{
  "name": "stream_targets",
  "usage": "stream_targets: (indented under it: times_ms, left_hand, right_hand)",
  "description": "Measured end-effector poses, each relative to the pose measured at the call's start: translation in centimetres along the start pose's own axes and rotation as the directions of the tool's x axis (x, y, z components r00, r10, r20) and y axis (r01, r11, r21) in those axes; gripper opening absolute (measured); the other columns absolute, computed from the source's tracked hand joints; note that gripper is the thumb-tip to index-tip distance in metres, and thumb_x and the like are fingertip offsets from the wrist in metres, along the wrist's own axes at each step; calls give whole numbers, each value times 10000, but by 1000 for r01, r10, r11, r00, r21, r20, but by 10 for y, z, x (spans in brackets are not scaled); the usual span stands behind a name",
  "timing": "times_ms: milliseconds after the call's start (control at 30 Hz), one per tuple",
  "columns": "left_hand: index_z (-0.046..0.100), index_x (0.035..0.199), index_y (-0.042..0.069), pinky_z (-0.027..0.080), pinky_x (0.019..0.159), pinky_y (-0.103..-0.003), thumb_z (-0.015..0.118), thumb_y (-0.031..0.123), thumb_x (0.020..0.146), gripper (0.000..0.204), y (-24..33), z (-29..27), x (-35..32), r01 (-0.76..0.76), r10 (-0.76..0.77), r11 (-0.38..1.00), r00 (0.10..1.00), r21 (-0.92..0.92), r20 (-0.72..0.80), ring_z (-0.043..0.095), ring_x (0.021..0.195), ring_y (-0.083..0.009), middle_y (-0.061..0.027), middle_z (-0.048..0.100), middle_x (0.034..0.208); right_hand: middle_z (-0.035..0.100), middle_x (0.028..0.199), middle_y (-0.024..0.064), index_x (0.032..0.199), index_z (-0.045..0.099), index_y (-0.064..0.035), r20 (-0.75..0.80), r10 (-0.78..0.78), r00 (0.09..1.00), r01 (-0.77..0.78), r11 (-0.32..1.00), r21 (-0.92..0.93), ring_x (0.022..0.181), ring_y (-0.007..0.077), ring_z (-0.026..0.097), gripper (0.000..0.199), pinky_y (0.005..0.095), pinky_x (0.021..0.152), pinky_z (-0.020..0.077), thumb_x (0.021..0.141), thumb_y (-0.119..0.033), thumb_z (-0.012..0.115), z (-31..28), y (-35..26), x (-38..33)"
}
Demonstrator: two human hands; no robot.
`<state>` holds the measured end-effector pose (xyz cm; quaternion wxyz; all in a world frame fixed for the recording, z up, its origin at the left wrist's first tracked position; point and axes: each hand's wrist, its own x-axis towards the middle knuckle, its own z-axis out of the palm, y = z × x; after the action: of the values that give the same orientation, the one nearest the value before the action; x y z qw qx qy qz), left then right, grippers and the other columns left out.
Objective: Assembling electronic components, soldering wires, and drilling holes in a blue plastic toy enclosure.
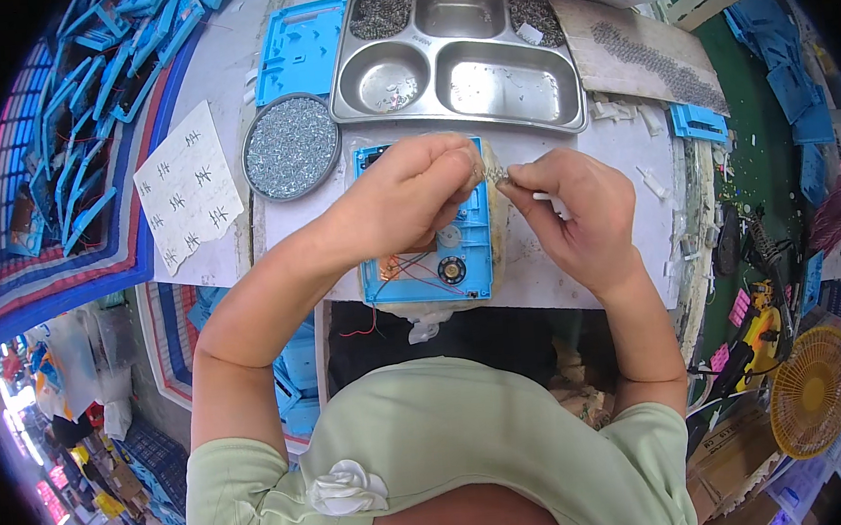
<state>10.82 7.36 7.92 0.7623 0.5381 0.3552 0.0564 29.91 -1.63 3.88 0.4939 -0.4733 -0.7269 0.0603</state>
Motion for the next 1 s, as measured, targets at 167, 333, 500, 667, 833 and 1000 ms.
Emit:
stream_targets:
  times_ms: [167, 333, 500, 667, 833, 1000]
  left_hand:
    - [497, 816, 77, 219, 401, -203, 443, 314, 1048, 336, -6, -15, 4, 97, -61, 981, 976, -167, 208, 284, 498, -35, 55, 371, 658]
    - [612, 883, 60, 358, 456, -244, 588, 252, 997, 225, -2, -2, -4, -265, 266, 941, 964, 211, 22, 424, 525, -71, 28, 481, 675]
    - [643, 902, 40, 456, 526, -358, 718, 173, 899, 153, -18, -7, 7, -623, 816, 202, 533, 756, 222, 561, 579, -239, -74, 559, 715]
    - [645, 885, 19, 470, 559, -378, 712, 125, 881, 126, -20, -4, 6, -569, 760, 182, 599, 802, 253, 596, 645, -285, -99, 575, 721]
    - [576, 755, 24, 397, 449, -297, 562, 313, 1018, 392, -24, -18, 6, -500, 438, 836, 856, 227, 274, 527, 548, -168, -72, 533, 649]
    - [611, 807, 7, 314, 396, -192, 403, 421, 1079, 538, -33, -32, 14, 264, 123, 829, 773, -493, 622, 449, 507, -62, -22, 519, 662]
  right_hand:
    - [633, 741, 73, 931, 664, -51, 56, -115, 992, 117, 993, -19, 614, 256, 618, 258, 353, 525, 486, 712, 3, 790, -5, 2, 0]
    - [657, 747, 47, 943, 675, -42, 59, 152, 987, -162, 953, 257, 670, 177, 656, 197, 294, 561, 492, 785, -32, 791, -2, 2, 0]
    - [659, 743, 4, 884, 677, -11, 419, 553, 720, -666, 382, 640, 718, 66, 628, 152, 220, 588, 463, 916, -143, 744, -16, -3, 7]
    - [638, 750, -2, 899, 675, 4, 588, 489, 644, -733, 177, 656, 700, 54, 582, 179, 203, 621, 451, 943, -163, 720, -13, 5, -1]
    - [642, 778, 3, 898, 663, 10, 243, 458, 855, -503, 620, 601, 632, 56, 534, 128, 226, 582, 433, 905, -90, 742, 2, -6, 0]
    - [652, 802, 48, 915, 657, 12, 91, 201, 975, -220, 916, 336, 693, 85, 577, 120, 229, 598, 469, 863, -37, 753, -1, -1, 1]
